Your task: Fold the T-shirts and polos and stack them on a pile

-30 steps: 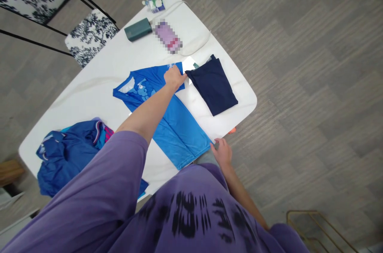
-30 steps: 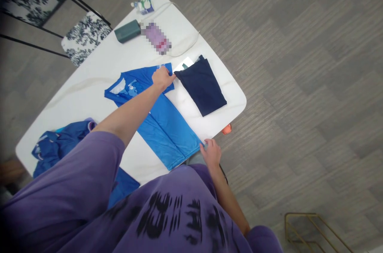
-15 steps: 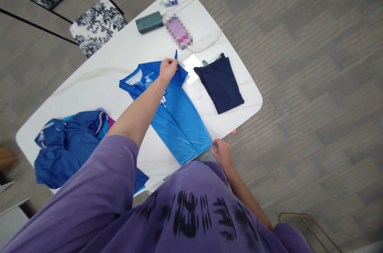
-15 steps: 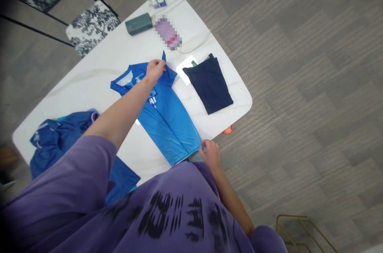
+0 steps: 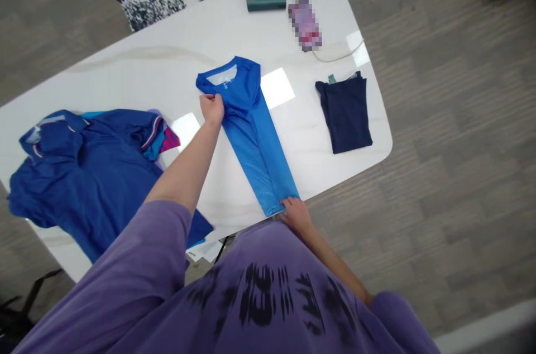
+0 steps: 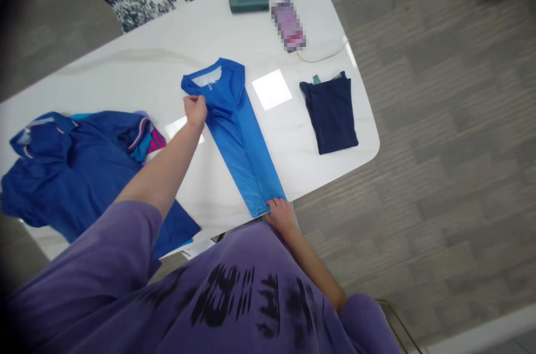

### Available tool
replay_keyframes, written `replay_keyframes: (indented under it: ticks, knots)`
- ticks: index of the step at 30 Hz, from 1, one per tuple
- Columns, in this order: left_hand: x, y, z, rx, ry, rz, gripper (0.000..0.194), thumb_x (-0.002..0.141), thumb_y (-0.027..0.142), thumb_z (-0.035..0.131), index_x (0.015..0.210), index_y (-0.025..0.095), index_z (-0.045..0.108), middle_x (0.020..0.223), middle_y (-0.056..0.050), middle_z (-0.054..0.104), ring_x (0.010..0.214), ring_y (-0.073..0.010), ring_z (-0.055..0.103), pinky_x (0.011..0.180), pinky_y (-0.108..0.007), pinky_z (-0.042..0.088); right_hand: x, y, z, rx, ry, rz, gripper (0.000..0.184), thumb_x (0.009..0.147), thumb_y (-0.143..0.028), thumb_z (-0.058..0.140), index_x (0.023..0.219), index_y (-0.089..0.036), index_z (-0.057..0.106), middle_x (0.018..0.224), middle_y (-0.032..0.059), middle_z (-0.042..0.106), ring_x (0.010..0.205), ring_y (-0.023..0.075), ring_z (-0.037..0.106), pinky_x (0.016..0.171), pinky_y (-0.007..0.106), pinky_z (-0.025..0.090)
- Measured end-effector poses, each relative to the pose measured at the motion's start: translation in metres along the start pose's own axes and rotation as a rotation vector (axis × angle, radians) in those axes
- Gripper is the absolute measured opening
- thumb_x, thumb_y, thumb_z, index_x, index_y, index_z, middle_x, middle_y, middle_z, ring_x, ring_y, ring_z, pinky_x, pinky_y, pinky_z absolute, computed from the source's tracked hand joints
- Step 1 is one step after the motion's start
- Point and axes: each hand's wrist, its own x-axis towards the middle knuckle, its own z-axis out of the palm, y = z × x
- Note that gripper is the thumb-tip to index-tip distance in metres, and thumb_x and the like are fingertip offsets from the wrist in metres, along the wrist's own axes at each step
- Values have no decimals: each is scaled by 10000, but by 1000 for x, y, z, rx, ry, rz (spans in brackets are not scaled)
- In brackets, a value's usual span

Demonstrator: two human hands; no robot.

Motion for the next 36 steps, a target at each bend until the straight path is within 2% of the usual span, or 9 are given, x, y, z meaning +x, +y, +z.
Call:
replay_keyframes:
  ticks: [4,10,16,18,21,25,29,33,36]
  knots:
    - [-45,-23,-2,102,55,85,341,1177,195,672,1512,199,611,1700,-155,570,1593,-293,490,1487,-534,297,7,-12,5,-91,-13,21,155,1135,-300,810,1286,-264,818,1264,76,842,1170,271,698,995,355,476]
    - [-96,-14,10,387,-360,356,584,1070,335,710,1648,270,749,1793,-180,597,1676,-520,463,1377,-736,368,23,-15,-15,-218,67,52,338,1191,-259,718,1527,-272,754,1448,87,799,1220,256,680,1003,348,509]
    - [-136,-3,-12,392,-348,331,716,1051,331,693,1758,220,696,1855,-195,550,1678,-495,442,1379,-725,321,33,-22,-31,-322,101,-45,317,1113,-203,819,1430,-216,830,1341,47,835,1064,172,682,915,290,488]
    - [-169,-10,-23,335,-370,262,672,1098,380,653,1745,205,704,1800,-209,581,1669,-460,450,1376,-694,319,33,-21,-41,-364,115,-115,252,1206,-252,662,1281,-120,864,1197,41,830,970,116,671,879,280,424]
    - [-241,-32,-36,282,-450,155,538,1107,476,644,1585,295,816,1626,-185,695,1596,-433,554,1332,-662,386,27,-12,-61,-464,113,-236,514,1260,-274,435,1039,-40,836,1022,12,773,866,51,638,848,283,348]
    - [-354,-60,-37,249,-509,61,343,971,431,731,1277,498,872,1430,-94,791,1443,-433,730,1272,-661,525,11,6,-91,-489,19,-351,45,1053,-184,797,1038,-147,819,1044,-19,770,871,97,636,842,251,405]
    - [-447,-73,-17,234,-537,-16,393,883,308,743,1198,520,843,1393,-57,802,1416,-390,796,1277,-609,601,-5,18,-112,-473,-93,-434,372,805,-58,930,1075,-266,781,1135,-22,777,948,182,647,804,261,479]
    - [-497,-80,5,267,-497,-72,598,871,176,733,1385,476,787,1648,-47,707,1606,-356,694,1368,-561,557,-13,20,-117,-506,-225,-449,341,924,-85,880,1171,-295,775,1276,15,783,1074,221,716,858,293,564]
    - [-509,-89,12,304,-463,-95,621,952,121,681,1500,408,735,1712,-74,666,1626,-355,659,1385,-544,525,-12,19,-113,-542,-303,-424,246,1123,-294,860,1358,-263,797,1432,70,791,1203,243,776,1017,382,683]
